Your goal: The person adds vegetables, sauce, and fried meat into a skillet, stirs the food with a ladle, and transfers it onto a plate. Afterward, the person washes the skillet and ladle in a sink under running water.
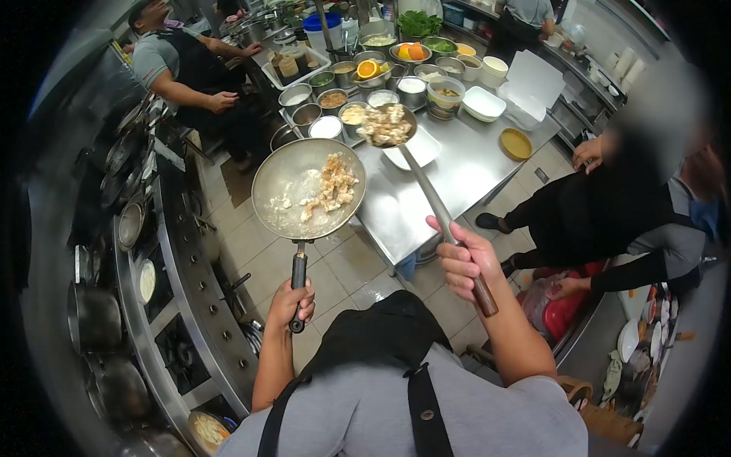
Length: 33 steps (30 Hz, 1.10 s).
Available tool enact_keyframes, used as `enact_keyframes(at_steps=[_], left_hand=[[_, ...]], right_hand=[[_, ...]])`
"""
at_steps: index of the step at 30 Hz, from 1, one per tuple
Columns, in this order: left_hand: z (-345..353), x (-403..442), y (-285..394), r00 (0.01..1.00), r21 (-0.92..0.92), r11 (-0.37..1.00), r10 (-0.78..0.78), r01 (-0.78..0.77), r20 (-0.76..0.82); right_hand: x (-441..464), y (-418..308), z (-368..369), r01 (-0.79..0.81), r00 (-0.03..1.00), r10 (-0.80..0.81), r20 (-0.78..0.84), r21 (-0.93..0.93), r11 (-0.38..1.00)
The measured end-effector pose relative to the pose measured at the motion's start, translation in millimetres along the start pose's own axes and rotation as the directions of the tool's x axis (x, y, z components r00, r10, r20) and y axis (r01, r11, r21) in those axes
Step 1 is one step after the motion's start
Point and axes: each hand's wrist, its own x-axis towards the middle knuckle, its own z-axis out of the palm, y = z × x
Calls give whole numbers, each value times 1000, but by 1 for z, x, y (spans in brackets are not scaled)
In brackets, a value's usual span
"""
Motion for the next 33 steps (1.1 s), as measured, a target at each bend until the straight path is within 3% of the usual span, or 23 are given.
enact_keyframes(at_steps=[1, 2, 4, 6, 8, 9, 10, 11, 12, 13, 16, 17, 19, 20, 22, 23, 24, 25, 27, 28, 31, 32, 33], left_hand=[[-3, -2, -1, 1000, 18, 1000, -2, 2, -12], [-6, -6, -2, 1000, 18, 1000, -7, 7, -3], [-15, -12, -2, 999, 13, 1000, -18, 18, -30], [-22, -16, 1, 1000, 20, 1000, -20, 20, -17], [-28, -20, 0, 998, 37, 999, -18, 20, -52], [-31, -22, 2, 998, 48, 999, -8, 10, -58], [-34, -23, 2, 999, 50, 999, -11, 13, -54], [-37, -24, 3, 998, 38, 999, -14, 16, -63], [-40, -23, 4, 997, 24, 1000, -15, 17, -73], [-40, -23, 5, 995, 45, 999, -5, 9, -95], [-41, -22, 5, 995, 66, 998, 8, -1, -96], [-40, -20, 3, 995, 62, 998, 8, -2, -100], [-41, -16, -2, 993, 76, 996, 46, -39, -106], [-41, -14, -4, 989, 62, 997, 59, -51, -137], [-39, -11, -9, 987, 136, 987, 106, -89, -123], [-41, -8, -12, 980, 123, 987, 119, -100, -158], [-43, -4, -17, 980, 131, 984, 137, -118, -141], [-45, -4, -19, 981, 142, 981, 153, -135, -122], [-44, -8, -15, 974, 157, 978, 161, -136, -157], [-46, -11, -13, 973, 177, 975, 163, -133, -165], [-55, -27, -3, 954, 223, 964, 195, -144, -228], [-58, -32, 1, 946, 264, 955, 204, -136, -251], [-62, -35, 4, 938, 278, 951, 213, -135, -273]], right_hand=[[4, -5, -7, 38, 989, -50, -139, -84, 996], [9, -7, -15, 46, 988, -58, -143, -86, 995], [19, -10, -32, 16, 874, -256, -413, -501, 865], [29, -2, -43, -12, 818, -340, -463, -605, 796], [34, 7, -62, -298, 677, -603, -422, -906, 300], [33, 10, -74, -357, 674, -646, -358, -924, 140], [36, 11, -101, -358, 670, -649, -360, -923, 142], [40, 13, -134, -294, 637, -771, 7, -922, -251], [41, 16, -151, -261, 577, -720, 387, -747, -611], [37, 30, -118, -415, 578, -809, 103, -817, -400], [32, 37, -98, -509, 580, -814, -26, -792, -338], [29, 36, -102, -509, 584, -812, -26, -791, -340], [29, 33, -102, -231, 635, -757, 153, -898, -375], [27, 31, -97, -213, 661, -734, 158, -898, -385], [20, 38, -48, -335, 759, -520, -391, -920, 202], [21, 40, -47, -303, 823, -439, -361, -932, 197], [30, 42, -57, -309, 839, -409, -359, -933, 185], [42, 46, -73, -208, 891, -435, -130, -969, -135], [64, 46, -77, -48, 913, -335, 232, -756, -653], [77, 43, -67, -29, 922, -310, 234, -754, -656], [110, 41, -45, -210, 970, -243, 0, -501, -839], [111, 51, -49, -182, 978, -209, -1, -494, -850], [108, 68, -59, -120, 987, -163, -1, -682, -722]])
